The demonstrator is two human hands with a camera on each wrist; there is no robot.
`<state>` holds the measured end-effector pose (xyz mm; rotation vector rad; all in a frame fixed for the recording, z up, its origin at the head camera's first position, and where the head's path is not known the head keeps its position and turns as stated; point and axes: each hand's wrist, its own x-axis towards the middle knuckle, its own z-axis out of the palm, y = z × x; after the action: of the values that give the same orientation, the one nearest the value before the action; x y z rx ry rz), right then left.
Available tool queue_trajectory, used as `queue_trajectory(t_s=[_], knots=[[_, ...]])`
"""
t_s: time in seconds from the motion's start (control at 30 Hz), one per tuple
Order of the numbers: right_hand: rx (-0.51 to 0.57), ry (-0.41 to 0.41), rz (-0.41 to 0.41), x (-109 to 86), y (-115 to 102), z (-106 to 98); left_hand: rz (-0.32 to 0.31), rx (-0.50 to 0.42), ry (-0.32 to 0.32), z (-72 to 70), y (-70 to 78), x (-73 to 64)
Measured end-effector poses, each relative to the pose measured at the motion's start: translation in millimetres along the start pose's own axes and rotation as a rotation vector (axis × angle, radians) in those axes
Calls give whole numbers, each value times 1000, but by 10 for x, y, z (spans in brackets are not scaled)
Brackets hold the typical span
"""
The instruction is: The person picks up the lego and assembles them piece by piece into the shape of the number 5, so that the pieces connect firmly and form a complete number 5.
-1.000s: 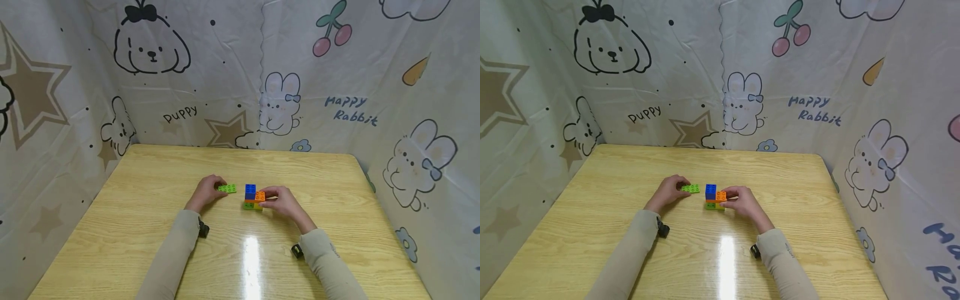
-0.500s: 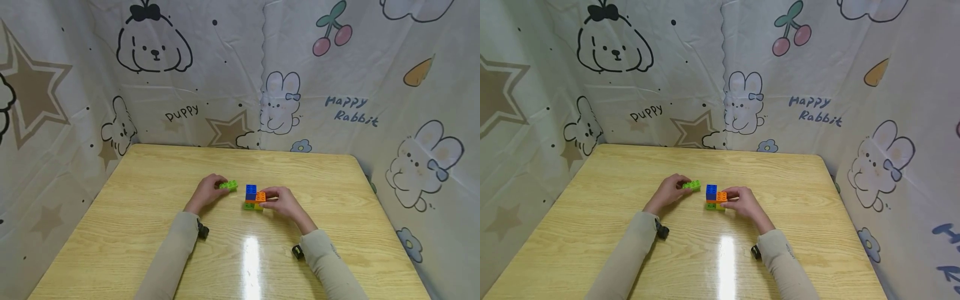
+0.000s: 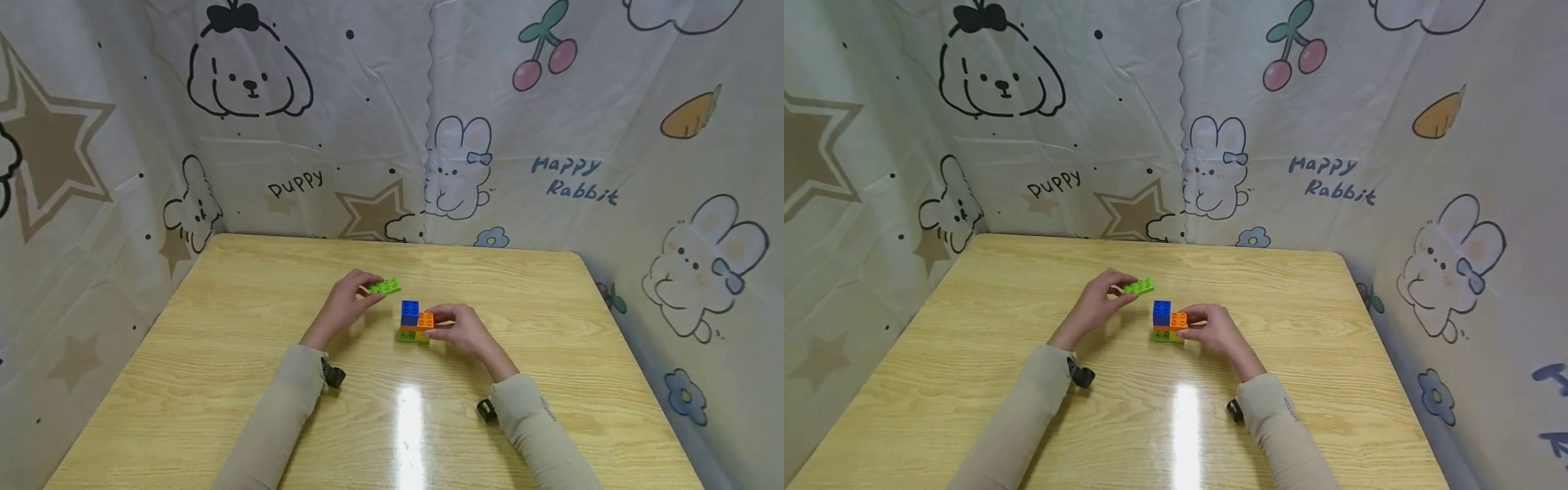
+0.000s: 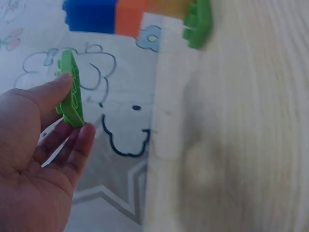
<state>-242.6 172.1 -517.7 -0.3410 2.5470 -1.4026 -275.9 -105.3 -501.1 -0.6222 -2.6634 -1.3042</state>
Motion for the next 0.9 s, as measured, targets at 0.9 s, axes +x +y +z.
queue_trajectory(t_s=[0.9], knots=[[-17,-6,-33,12,42,-4,182,54,-29,191,609,-62]])
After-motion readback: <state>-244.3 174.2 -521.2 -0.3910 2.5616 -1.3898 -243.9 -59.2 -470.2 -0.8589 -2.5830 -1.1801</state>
